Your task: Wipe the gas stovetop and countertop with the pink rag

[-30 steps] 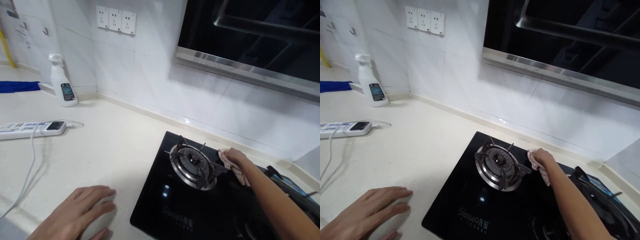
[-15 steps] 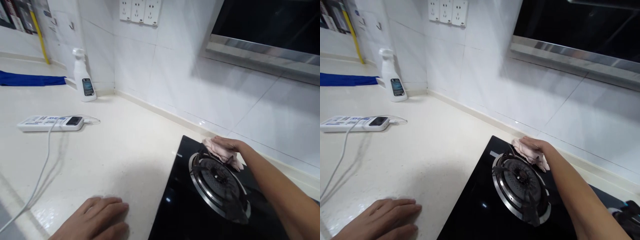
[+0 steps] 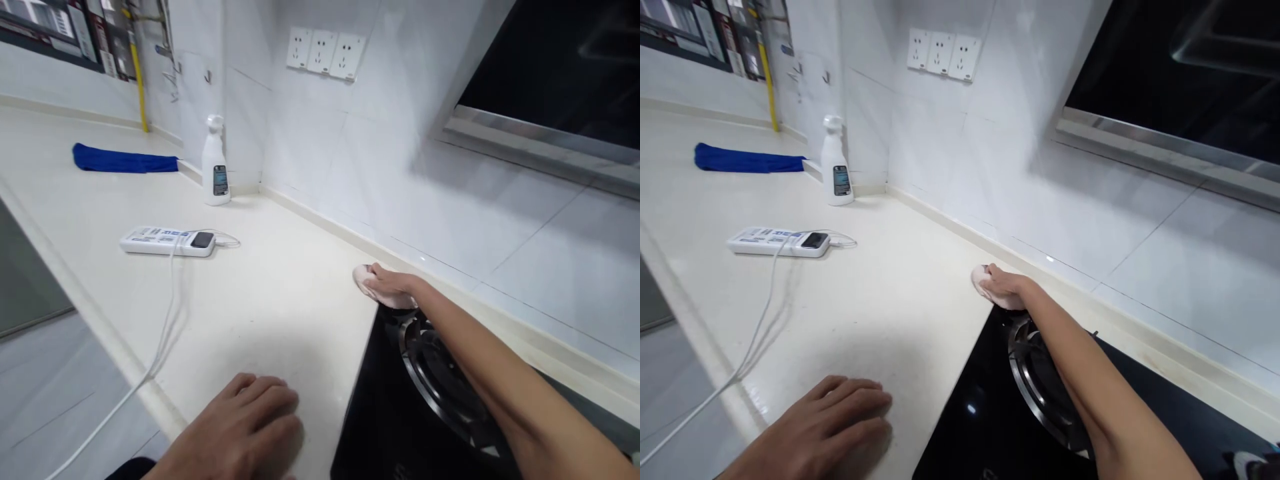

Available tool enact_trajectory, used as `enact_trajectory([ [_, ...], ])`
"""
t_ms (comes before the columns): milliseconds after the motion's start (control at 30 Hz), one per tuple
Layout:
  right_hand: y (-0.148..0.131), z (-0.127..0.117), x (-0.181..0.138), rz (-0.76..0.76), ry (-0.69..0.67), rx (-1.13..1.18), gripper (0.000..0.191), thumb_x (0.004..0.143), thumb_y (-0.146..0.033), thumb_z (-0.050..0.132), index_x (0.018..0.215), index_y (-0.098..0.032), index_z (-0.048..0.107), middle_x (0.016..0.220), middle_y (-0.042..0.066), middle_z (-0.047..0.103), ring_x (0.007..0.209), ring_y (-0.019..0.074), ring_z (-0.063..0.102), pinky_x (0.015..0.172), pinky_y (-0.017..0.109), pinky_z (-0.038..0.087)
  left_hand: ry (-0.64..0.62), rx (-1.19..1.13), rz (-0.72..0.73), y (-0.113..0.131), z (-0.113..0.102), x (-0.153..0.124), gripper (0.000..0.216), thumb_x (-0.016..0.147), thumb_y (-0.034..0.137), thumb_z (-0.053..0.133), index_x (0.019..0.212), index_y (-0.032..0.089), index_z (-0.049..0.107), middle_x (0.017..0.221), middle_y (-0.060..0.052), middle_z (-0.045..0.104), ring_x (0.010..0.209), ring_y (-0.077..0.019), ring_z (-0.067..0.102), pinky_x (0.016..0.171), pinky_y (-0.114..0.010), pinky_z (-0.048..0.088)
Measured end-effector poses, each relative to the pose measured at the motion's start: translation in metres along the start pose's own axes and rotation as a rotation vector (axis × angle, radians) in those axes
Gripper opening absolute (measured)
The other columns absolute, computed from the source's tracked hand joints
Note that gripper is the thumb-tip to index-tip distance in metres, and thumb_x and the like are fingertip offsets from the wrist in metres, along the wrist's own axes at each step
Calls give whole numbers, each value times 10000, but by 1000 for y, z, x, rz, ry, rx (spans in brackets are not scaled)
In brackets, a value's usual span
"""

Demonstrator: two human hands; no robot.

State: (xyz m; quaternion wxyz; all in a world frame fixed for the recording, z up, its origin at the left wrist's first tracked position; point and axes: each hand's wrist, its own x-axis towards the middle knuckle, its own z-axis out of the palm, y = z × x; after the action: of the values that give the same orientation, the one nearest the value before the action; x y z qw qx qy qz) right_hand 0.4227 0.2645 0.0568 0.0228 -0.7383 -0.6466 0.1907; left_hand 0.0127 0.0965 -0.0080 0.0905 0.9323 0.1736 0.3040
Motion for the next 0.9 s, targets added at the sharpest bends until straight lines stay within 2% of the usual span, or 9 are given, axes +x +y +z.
enact_trajectory([
  [133,-38,26,-23,19,-1,-28,759,848,-563,663,1472,-207,419,1352,182,647,1087,328,663,960,473,513,67,-19,-57,5,2,-8,251,906,301,694,1151,264,654,1266,-89,695,1120,-278,644,954,-415,537],
  [267,-72,44,-62,-7,-5,-18,624,890,-548,636,1407,-242,470,1254,139,685,1026,294,665,907,426,503,208,-9,-57,0,9,-18,367,930,337,695,1281,267,611,1458,-126,593,1327,-322,546,1080,-505,480],
  [367,-97,61,-99,-58,-17,-2,531,931,-576,597,1341,-254,492,1185,96,698,1015,269,659,892,385,484,268,-9,-70,-5,12,-21,372,951,381,682,1300,266,624,1501,-134,566,1382,-342,505,1117,-550,439],
  [500,-129,95,-156,-171,18,-18,463,958,-559,564,1281,-237,488,1162,88,683,995,259,627,870,365,428,267,-46,-149,-9,14,-20,386,997,465,623,1317,250,655,1498,-138,578,1399,-348,489,1135,-561,411],
  [667,-170,141,-229,-370,119,-46,345,939,-524,592,1117,-237,520,1078,60,672,941,248,588,806,342,348,242,-155,-300,-17,12,-18,415,1084,495,417,1360,272,633,1446,-96,622,1395,-284,497,1139,-518,406],
  [800,-189,167,-284,-358,188,-16,346,893,-480,676,1112,-244,548,1041,33,671,923,236,576,808,333,328,179,-197,-400,-23,6,-15,416,1088,481,366,1326,297,653,1388,-58,663,1359,-266,526,1125,-502,407],
  [900,-184,177,-322,-286,233,3,336,838,-430,732,1074,-257,566,989,3,679,900,226,573,847,339,331,118,-186,-418,-24,5,-12,418,1077,499,369,1242,298,696,1337,-46,699,1329,-276,550,1119,-504,384],
])
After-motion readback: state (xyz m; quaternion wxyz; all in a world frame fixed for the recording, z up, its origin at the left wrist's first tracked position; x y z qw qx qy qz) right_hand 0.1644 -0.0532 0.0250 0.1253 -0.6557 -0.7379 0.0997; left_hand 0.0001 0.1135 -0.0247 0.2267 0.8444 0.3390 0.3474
